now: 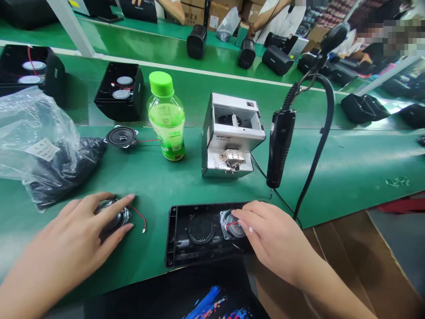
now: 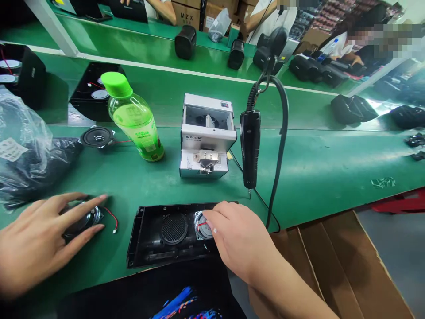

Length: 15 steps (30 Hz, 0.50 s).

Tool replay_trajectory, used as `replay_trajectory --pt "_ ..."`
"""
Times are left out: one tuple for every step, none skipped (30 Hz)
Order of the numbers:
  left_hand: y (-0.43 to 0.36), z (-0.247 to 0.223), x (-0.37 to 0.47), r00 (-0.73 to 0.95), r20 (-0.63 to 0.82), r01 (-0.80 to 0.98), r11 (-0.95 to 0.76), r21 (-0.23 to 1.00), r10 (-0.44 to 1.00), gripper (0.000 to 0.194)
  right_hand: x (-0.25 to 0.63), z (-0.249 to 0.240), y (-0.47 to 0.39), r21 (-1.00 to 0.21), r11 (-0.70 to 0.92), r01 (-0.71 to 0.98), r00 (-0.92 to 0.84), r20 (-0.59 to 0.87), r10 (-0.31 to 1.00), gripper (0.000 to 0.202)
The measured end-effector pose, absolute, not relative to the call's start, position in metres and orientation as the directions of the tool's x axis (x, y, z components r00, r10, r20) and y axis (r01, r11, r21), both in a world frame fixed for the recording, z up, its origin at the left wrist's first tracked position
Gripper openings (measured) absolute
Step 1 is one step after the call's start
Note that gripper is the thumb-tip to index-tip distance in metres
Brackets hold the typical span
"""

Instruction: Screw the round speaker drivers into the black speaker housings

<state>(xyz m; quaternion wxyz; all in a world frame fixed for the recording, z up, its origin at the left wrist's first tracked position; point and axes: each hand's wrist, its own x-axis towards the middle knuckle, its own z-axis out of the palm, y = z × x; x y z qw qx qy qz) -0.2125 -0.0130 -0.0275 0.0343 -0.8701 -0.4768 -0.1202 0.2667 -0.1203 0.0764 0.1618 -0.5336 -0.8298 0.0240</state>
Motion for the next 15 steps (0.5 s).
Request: replay_trajectory --pt "-0.013 -0.029 -0.207 0.549 0.24 0.82 -0.571 0.029 0.801 0.064 0.265 0.076 -0.121 -0.198 0.429 0.882 -0.38 0.241 0.893 0.042" --pt "-0.012 -0.029 -0.201 0.58 0.244 0.8 -0.6 0.009 0.777 0.062 0.264 0.076 -0.122 -0.193 0.429 0.882 -0.382 0.236 0.893 0.043" --pt "-0.009 -0.028 -0.195 0.613 0.252 0.774 -0.633 -0.004 0.748 0.06 0.262 0.076 -0.122 -0.197 0.429 0.882 -0.382 0.237 0.893 0.043" --pt "-0.005 -0.026 -0.189 0.653 0.265 0.737 -0.675 -0.01 0.709 0.057 0.262 0.075 -0.122 -0.207 0.428 0.88 -0.379 0.239 0.894 0.042" --pt "-0.001 -0.023 -0.186 0.696 0.276 0.692 -0.722 -0.014 0.663 0.054 0.262 0.074 -0.121 -0.219 0.425 0.878 -0.371 0.249 0.895 0.041" --pt "0.002 -0.021 -0.184 0.74 0.293 0.637 -0.771 -0.016 0.605 0.051 0.262 0.072 -0.121 -0.23 0.421 0.877 -0.362 0.26 0.895 0.04" --pt "0.005 -0.018 -0.183 0.781 0.305 0.577 -0.817 -0.02 0.545 0.05 0.262 0.071 -0.12 -0.24 0.419 0.876 -0.354 0.271 0.895 0.04" --pt "0.007 -0.015 -0.184 0.816 0.31 0.52 -0.854 -0.022 0.488 0.051 0.262 0.069 -0.12 -0.25 0.417 0.874 -0.348 0.28 0.895 0.039" --pt "0.007 -0.013 -0.185 0.844 0.305 0.467 -0.884 -0.017 0.44 0.052 0.263 0.067 -0.12 -0.258 0.417 0.872 -0.342 0.288 0.894 0.039" --pt "0.005 -0.011 -0.186 0.867 0.295 0.422 -0.907 -0.002 0.402 0.054 0.263 0.066 -0.12 -0.266 0.417 0.869 -0.339 0.294 0.894 0.039" --pt "0.003 -0.01 -0.188 0.88 0.288 0.389 -0.921 0.021 0.378 0.053 0.263 0.064 -0.12 -0.273 0.417 0.867 -0.335 0.301 0.893 0.039" --pt "0.001 -0.01 -0.189 0.885 0.288 0.369 -0.928 0.047 0.366 0.051 0.263 0.063 -0.12 -0.28 0.417 0.865 -0.331 0.307 0.892 0.039" --pt "-0.002 -0.011 -0.19 0.889 0.291 0.349 -0.934 0.073 0.355 0.047 0.263 0.062 -0.12 -0.286 0.416 0.863 -0.327 0.312 0.892 0.038" --pt "-0.004 -0.014 -0.192 0.894 0.293 0.327 -0.94 0.093 0.34 0.045 0.263 0.061 -0.12 -0.292 0.416 0.861 -0.323 0.317 0.892 0.038" --pt "-0.006 -0.018 -0.196 0.897 0.287 0.317 -0.942 0.112 0.336 0.044 0.263 0.06 -0.12 -0.297 0.417 0.859 -0.32 0.323 0.891 0.038"
